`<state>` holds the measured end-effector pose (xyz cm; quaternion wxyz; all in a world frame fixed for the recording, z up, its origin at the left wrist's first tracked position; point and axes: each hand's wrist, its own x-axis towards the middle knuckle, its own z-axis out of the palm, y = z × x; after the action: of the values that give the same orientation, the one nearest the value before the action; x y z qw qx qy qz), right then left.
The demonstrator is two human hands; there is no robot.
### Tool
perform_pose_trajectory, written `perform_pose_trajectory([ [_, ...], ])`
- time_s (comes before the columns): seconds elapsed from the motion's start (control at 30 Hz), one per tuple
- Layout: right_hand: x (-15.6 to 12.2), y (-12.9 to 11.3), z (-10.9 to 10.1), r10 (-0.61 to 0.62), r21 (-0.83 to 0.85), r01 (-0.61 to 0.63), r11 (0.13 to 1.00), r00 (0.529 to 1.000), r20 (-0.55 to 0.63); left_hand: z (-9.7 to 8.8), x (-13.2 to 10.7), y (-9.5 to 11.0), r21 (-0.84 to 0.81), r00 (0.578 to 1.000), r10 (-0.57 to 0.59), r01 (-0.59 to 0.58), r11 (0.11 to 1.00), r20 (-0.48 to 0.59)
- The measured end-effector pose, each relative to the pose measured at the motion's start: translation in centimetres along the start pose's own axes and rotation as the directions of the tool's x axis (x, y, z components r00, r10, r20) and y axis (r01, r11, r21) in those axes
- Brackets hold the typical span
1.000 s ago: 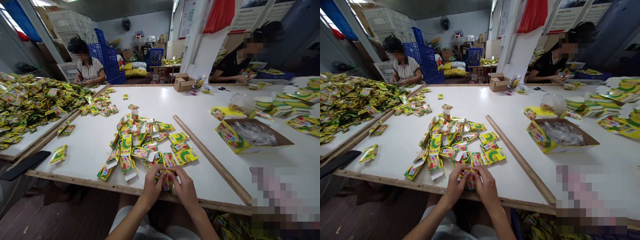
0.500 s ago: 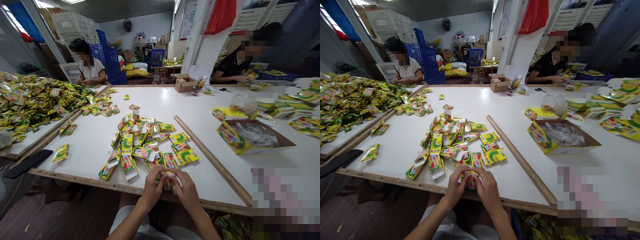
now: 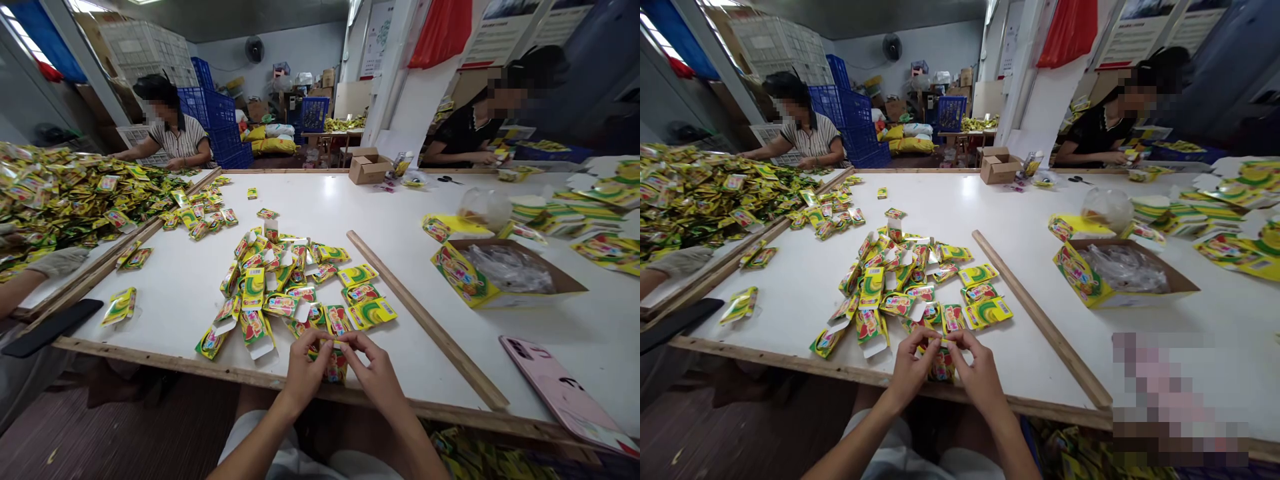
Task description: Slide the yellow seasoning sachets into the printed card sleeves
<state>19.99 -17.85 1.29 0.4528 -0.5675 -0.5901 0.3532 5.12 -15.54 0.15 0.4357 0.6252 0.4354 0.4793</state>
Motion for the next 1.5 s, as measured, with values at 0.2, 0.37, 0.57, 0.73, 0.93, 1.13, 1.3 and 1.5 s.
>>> perform_pose_trajectory([
  [0.2,-0.5,1.1,-0.1,-0.081,0.014,0.081,0.997,0.996,-0.046,-0.5,-0.4,-1.0,-0.073,0.996,0.077,-0.075,0.994,0.033],
  [0.37,-1.2,2.4,1.4,-0.144,0.034,0.149,0.988,0.983,-0.117,-0.6,-0.9,-1.6,-0.058,0.989,0.139,-0.137,0.989,0.045],
  [0.57,-3.5,0.4,-2.2,-0.138,-0.118,0.107,0.987,0.944,-0.300,-2.8,0.1,-0.9,0.165,0.966,0.245,-0.256,0.952,0.087],
  [0.73,-7.6,1.2,-13.5,-0.140,-0.506,-0.076,0.859,0.916,-0.375,-7.8,4.7,-1.0,0.570,0.951,0.211,-0.304,0.764,0.224],
  [0.93,-8.9,2.0,-13.8,-0.043,-0.515,-0.184,0.837,0.917,-0.397,-9.7,8.0,-1.5,0.634,0.922,0.154,-0.360,0.685,0.356],
  [1.13,-5.3,0.2,-4.9,-0.076,-0.330,0.012,0.944,0.981,-0.181,-9.1,8.6,-3.2,0.655,0.911,0.099,-0.359,0.665,0.399],
  [1.3,-4.4,-0.5,-2.4,-0.027,-0.202,0.011,0.979,0.997,-0.076,-9.0,10.3,-3.0,0.656,0.933,0.060,-0.293,0.695,0.354],
  [1.5,-4.5,-0.1,-1.4,-0.043,-0.117,0.015,0.993,0.969,-0.244,-6.0,7.5,0.7,0.345,0.966,0.232,-0.258,0.902,0.115],
])
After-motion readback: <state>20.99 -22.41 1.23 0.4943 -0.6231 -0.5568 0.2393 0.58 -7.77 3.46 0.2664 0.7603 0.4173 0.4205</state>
